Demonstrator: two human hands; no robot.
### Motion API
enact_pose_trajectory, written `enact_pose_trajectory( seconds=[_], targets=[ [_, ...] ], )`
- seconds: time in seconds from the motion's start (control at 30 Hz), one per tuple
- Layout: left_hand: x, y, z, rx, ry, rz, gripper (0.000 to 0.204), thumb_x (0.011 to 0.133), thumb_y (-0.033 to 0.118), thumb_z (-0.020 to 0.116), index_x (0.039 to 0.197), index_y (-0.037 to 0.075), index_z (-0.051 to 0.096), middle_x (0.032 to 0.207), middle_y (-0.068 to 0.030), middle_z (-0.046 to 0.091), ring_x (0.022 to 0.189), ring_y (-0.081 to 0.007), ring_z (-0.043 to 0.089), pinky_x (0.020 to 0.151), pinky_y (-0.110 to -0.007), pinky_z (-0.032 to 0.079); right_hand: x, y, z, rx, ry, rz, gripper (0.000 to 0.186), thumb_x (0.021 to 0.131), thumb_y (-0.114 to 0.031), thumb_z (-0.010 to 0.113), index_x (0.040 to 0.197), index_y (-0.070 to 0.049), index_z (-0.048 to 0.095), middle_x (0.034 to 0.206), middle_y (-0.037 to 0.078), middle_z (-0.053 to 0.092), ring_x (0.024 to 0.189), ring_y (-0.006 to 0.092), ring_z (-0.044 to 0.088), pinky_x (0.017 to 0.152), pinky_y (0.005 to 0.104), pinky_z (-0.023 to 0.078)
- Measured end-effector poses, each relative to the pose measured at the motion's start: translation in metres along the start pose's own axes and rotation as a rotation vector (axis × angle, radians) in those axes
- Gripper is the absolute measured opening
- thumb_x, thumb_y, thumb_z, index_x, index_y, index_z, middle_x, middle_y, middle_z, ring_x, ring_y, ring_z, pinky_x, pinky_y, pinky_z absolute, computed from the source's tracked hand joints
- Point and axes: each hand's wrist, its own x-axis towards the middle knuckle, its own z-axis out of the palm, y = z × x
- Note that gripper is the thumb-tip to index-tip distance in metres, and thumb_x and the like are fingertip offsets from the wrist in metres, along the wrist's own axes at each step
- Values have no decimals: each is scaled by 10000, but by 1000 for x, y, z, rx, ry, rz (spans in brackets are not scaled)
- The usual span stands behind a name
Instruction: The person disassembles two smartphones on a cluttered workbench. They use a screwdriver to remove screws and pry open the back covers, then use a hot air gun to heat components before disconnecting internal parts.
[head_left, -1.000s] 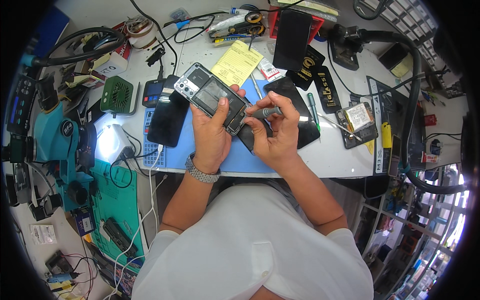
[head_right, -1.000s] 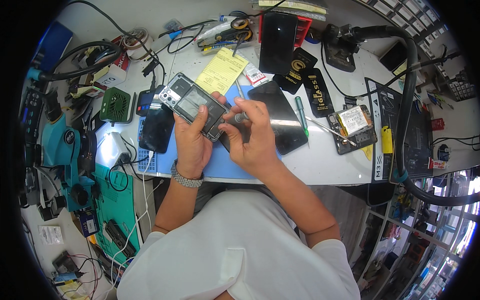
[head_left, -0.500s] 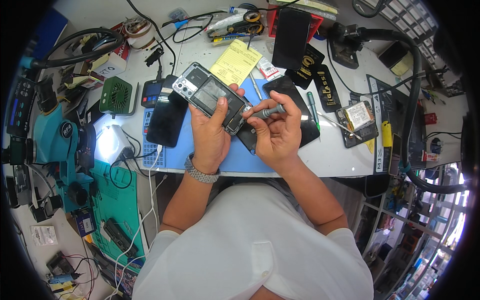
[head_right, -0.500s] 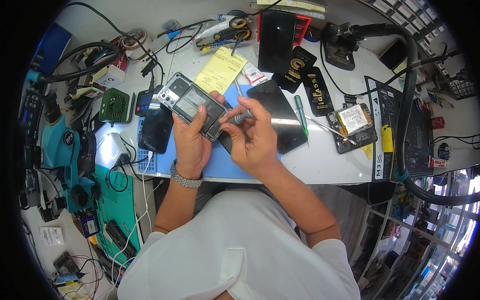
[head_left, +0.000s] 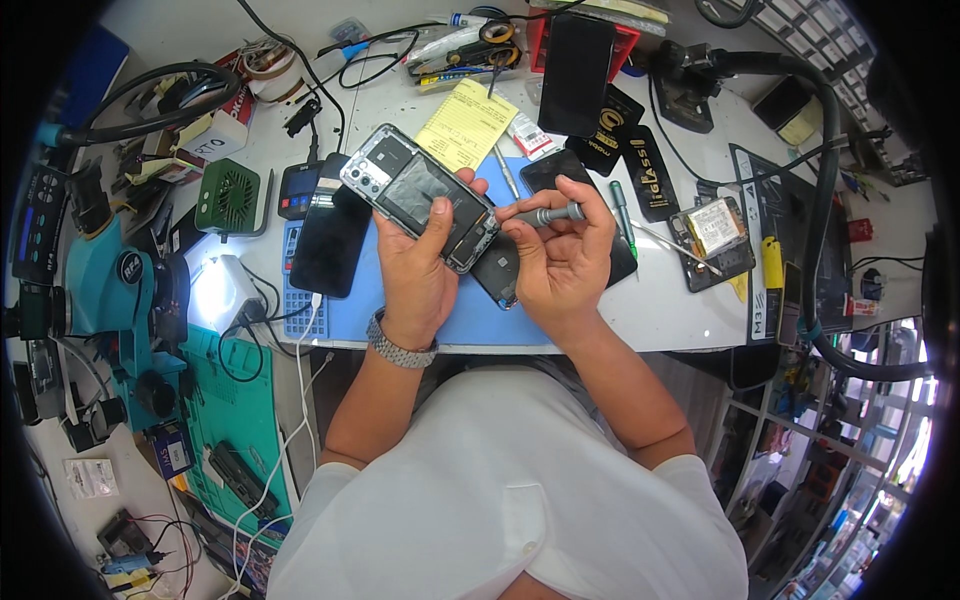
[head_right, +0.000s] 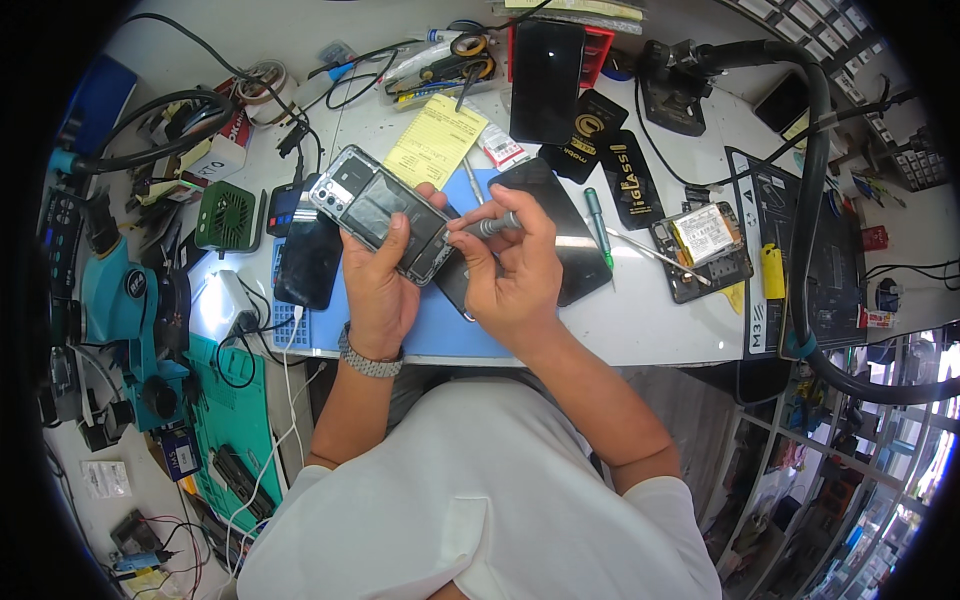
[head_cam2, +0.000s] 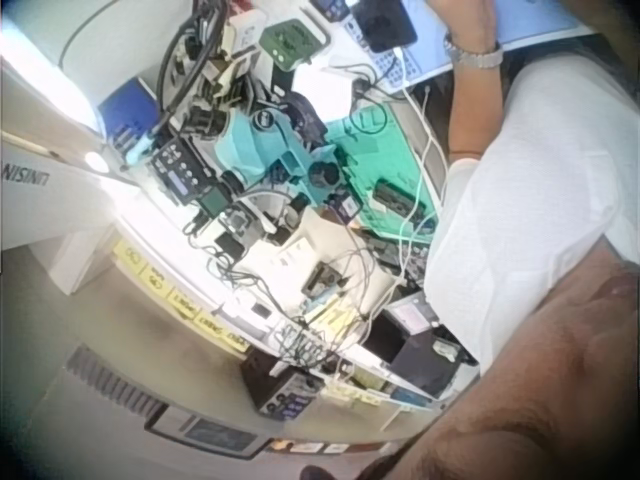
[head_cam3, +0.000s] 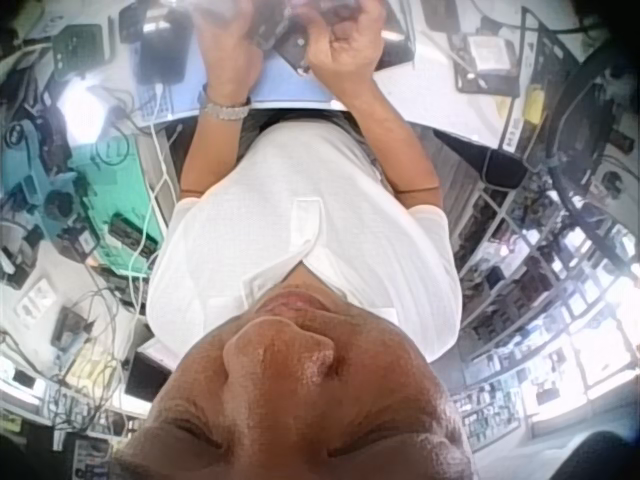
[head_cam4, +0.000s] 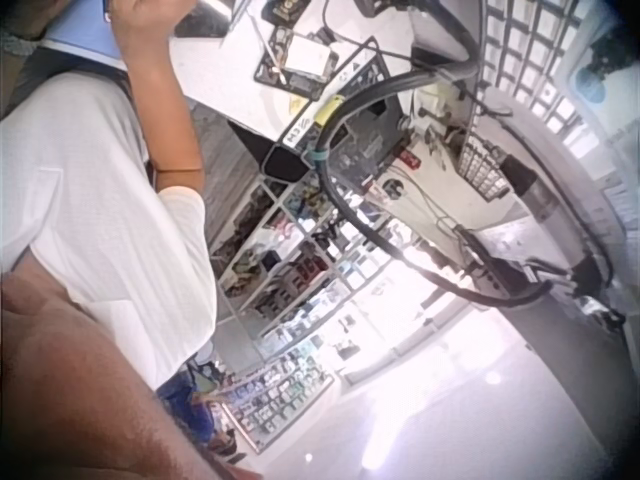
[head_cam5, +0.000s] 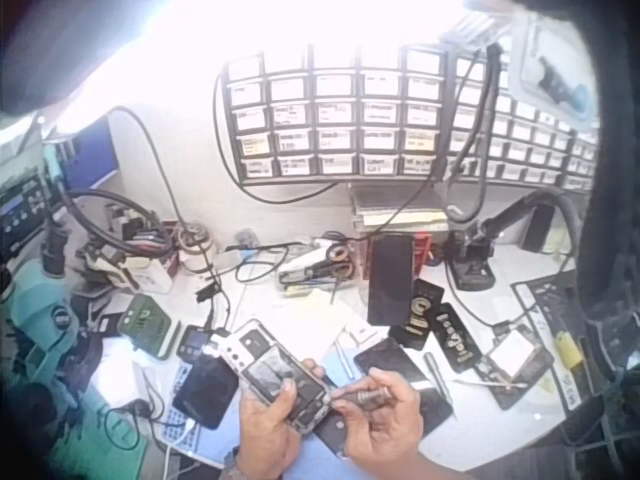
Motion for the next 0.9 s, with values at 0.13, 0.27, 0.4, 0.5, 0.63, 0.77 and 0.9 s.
enact_pose_trajectory(
  seconds=[0.13,0.27,0.4,0.5,0.63,0.77,0.9],
  targets=[
    [0,-1,-2,11,5,4,502,1098,35,573,1530,127,333,1413,-219,613,1293,-325,666,1032,-455,627,-2,2,1,6,1,4,602,983,175,643,1501,7,385,1125,176,639,1040,217,730,887,314,635],
    [0,-1,-1,10,4,6,500,1098,38,576,1527,123,335,1410,-218,616,1291,-322,668,1030,-450,627,-2,2,1,-29,-5,-33,593,982,170,651,1496,17,398,1125,178,641,1035,220,732,877,313,633],
    [0,-1,-1,11,5,5,504,1097,44,582,1527,123,332,1415,-221,613,1293,-325,666,1023,-447,630,-3,4,1,-30,-3,-37,601,978,165,665,1496,17,400,1129,177,641,1027,225,735,863,314,631],
    [0,0,0,17,7,0,512,1095,49,589,1529,121,327,1419,-224,609,1296,-327,664,1019,-444,633,-2,2,3,-27,37,-67,602,975,162,673,1495,14,406,1127,174,644,1025,225,736,859,312,629],
    [0,0,0,14,5,2,516,1095,56,594,1530,120,325,1424,-227,608,1297,-327,663,1031,-443,625,-2,5,0,-14,7,-46,602,972,160,680,1491,11,414,1143,174,640,1026,222,738,857,311,629],
    [0,-2,-1,21,3,8,516,1096,57,594,1532,120,325,1419,-229,613,1296,-327,664,1042,-444,616,-3,6,0,-46,18,-52,579,959,155,699,1464,9,457,1132,173,639,1021,224,741,850,305,631],
    [0,-1,-2,7,7,0,505,1097,41,584,1526,119,329,1411,-228,620,1295,-324,665,1038,-446,618,-4,7,5,-131,62,-126,510,923,144,747,1380,-2,571,1113,172,638,976,225,744,820,295,642]
  ],
)
